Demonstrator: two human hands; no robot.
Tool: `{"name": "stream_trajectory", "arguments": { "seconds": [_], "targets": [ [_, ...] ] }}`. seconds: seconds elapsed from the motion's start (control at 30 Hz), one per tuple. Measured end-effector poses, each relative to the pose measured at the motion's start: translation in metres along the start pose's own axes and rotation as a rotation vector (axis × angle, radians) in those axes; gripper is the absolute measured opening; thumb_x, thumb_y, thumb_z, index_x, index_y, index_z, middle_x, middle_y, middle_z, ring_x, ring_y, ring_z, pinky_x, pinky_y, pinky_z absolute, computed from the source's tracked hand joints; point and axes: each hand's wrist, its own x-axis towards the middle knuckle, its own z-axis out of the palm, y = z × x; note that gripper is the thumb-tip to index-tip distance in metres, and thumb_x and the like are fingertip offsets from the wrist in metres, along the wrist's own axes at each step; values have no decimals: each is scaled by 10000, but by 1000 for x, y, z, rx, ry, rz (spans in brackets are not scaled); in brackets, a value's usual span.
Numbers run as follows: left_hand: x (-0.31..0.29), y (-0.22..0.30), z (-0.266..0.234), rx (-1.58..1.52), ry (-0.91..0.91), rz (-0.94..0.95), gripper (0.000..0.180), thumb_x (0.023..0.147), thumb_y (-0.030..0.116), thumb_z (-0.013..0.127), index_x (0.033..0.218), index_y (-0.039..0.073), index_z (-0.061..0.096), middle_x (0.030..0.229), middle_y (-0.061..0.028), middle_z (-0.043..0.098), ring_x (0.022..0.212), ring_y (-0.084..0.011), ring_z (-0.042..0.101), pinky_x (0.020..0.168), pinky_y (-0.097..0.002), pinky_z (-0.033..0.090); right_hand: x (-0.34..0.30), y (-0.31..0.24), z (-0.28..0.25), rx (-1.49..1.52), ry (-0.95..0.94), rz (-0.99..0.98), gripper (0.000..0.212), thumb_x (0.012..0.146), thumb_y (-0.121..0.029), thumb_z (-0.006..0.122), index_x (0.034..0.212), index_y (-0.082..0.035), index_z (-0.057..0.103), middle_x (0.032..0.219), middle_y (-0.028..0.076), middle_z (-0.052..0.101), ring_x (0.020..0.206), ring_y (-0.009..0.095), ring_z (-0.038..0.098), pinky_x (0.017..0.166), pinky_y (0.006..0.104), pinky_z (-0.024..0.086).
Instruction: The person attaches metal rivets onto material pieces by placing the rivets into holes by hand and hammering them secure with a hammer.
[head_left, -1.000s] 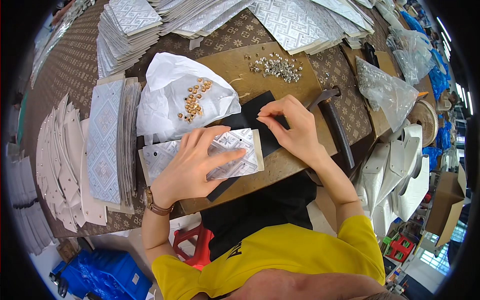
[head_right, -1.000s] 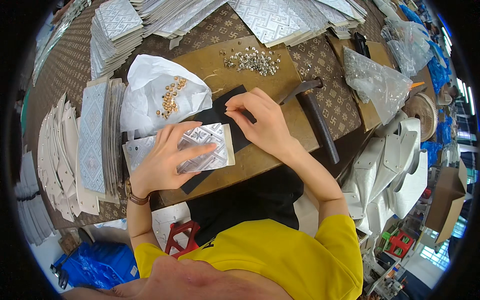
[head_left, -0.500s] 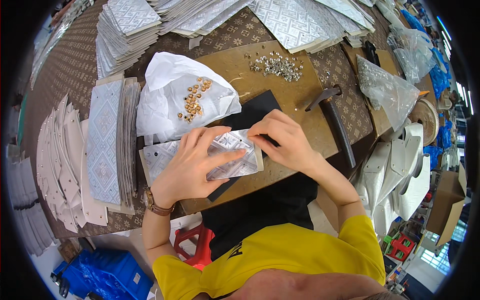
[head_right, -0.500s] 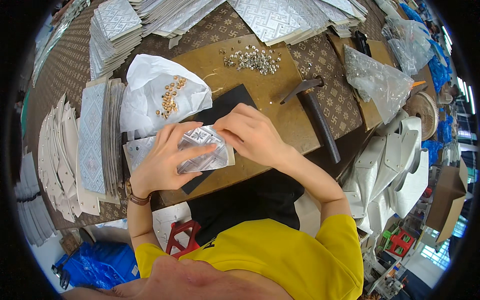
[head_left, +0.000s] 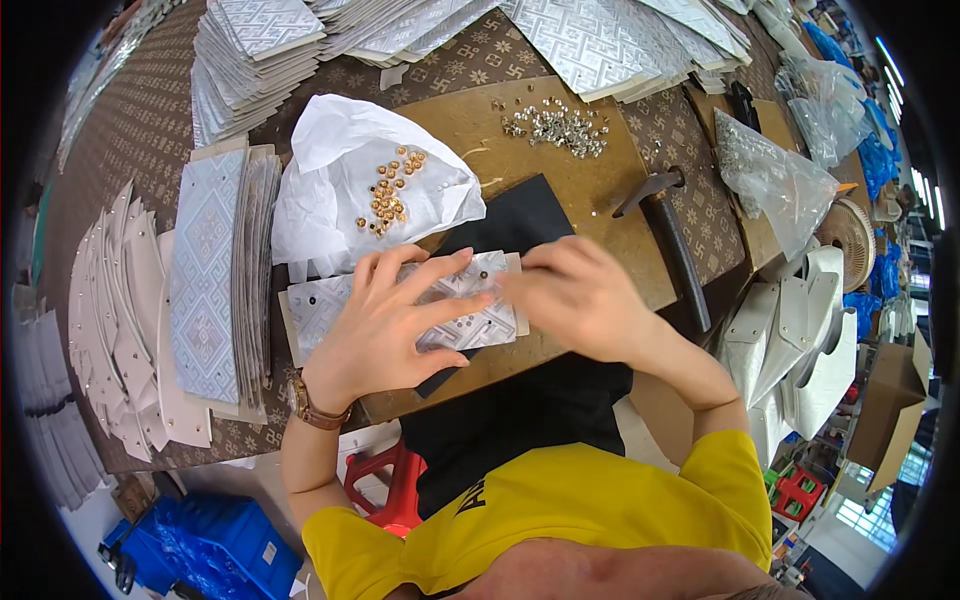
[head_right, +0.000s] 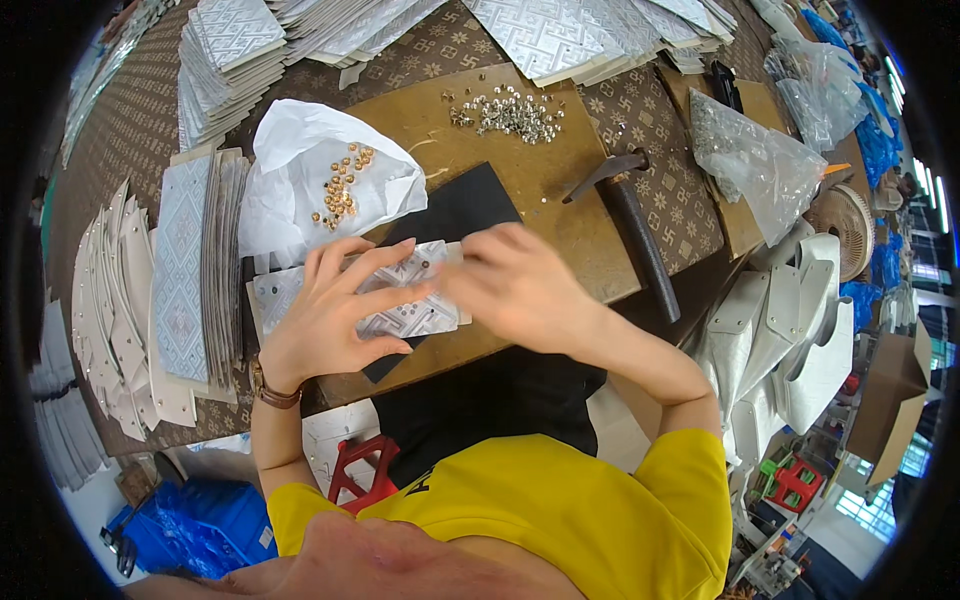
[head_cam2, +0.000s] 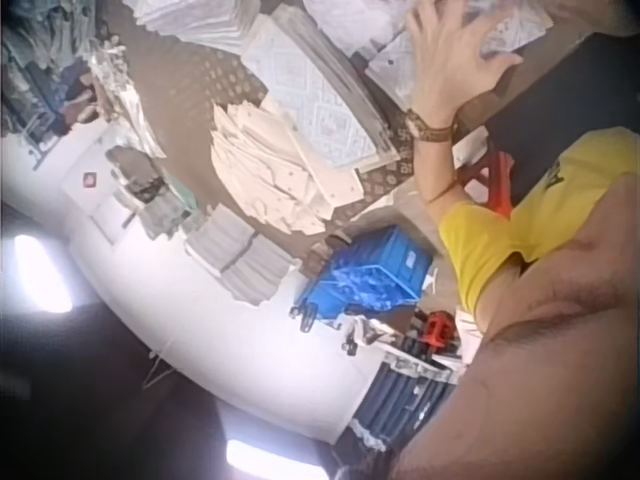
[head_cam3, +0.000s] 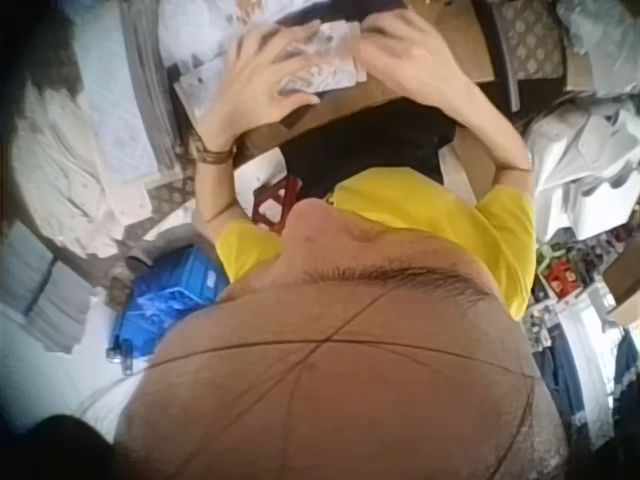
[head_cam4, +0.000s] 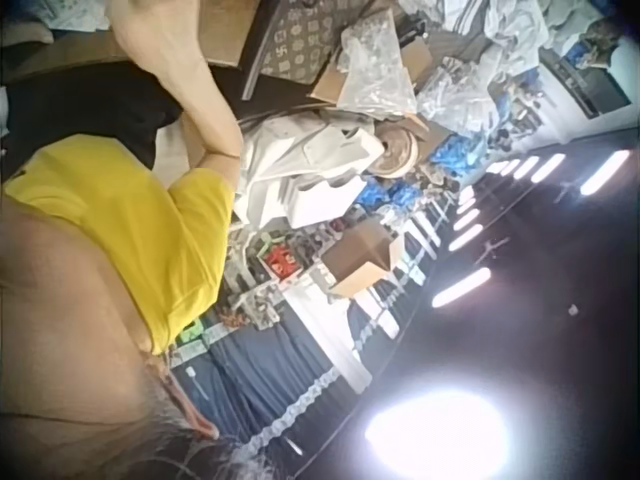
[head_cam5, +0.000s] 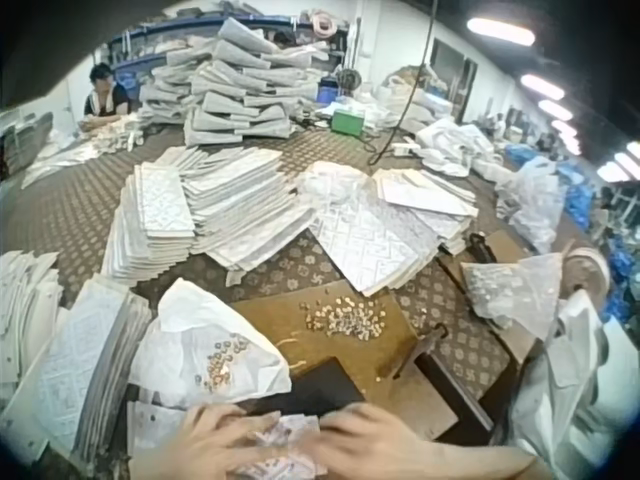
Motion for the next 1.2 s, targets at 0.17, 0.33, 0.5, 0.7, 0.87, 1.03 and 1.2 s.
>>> {"name": "stream_trajectory", "arguments": {
  "seconds": [0.17, 0.33, 0.5, 0.7, 0.87, 1.03, 1.2],
  "targets": [
    [-2, -1, 1, 19, 21, 5, 608, 733, 319, 877, 1321, 265, 732, 1547, -25, 531, 1277, -333, 485, 1078, -478, 369, -52, 41, -17, -317, 268, 532, 189, 902, -155, 793, 1019, -37, 703, 1014, 111, 711, 957, 347, 658, 848, 442, 531],
    [-8, -5, 3, -17, 18, 6, 626, 734, 314, 876, 1342, 279, 732, 1554, -30, 538, 1294, -341, 477, 1108, -474, 356, -106, 62, -8, -552, 240, 806, 229, 992, -223, 730, 1065, -19, 657, 909, 145, 668, 874, 341, 663, 778, 431, 531],
    [1, -6, 1, 0, 35, 33, 540, 732, 303, 883, 1232, 196, 711, 1509, -36, 550, 1270, -325, 486, 1071, -472, 379, -107, 45, -34, -5, 288, 1014, 384, 1001, -386, 734, 1086, -26, 632, 767, 105, 630, 646, 252, 656, 601, 382, 519],
    [0, -4, 2, -4, 28, -13, 502, 723, 321, 893, 1111, 117, 650, 1463, -44, 562, 1257, -310, 494, 1061, -456, 386, -48, -32, -58, 962, 500, 431, 388, 947, -371, 782, 1117, -41, 669, 742, 51, 656, 574, 189, 605, 581, 302, 508],
    [1, -6, -1, -21, -20, -48, 543, 711, 339, 903, 1112, 98, 628, 1397, -59, 571, 1256, -306, 496, 1060, -448, 387, -30, -29, -35, 427, -105, 814, 285, 965, -220, 754, 1166, -36, 674, 918, 198, 714, 781, 392, 706, 665, 425, 524],
    [-3, -8, 7, -58, 110, -82, 561, 725, 320, 900, 1148, 79, 622, 1284, -77, 574, 1244, -310, 494, 1054, -459, 399, -52, 6, -29, 121, 216, 902, 236, 1014, -196, 717, 1171, -21, 698, 825, 150, 691, 704, 345, 663, 686, 396, 527],
    [-1, -8, -1, -107, 129, -191, 510, 780, 257, 878, 1181, 60, 631, 1177, -111, 561, 1199, -323, 519, 1033, -440, 433, -56, 39, -43, -401, 278, 746, 127, 970, -87, 724, 1080, -22, 721, 933, 144, 712, 859, 345, 692, 771, 421, 545]
  ]
}}
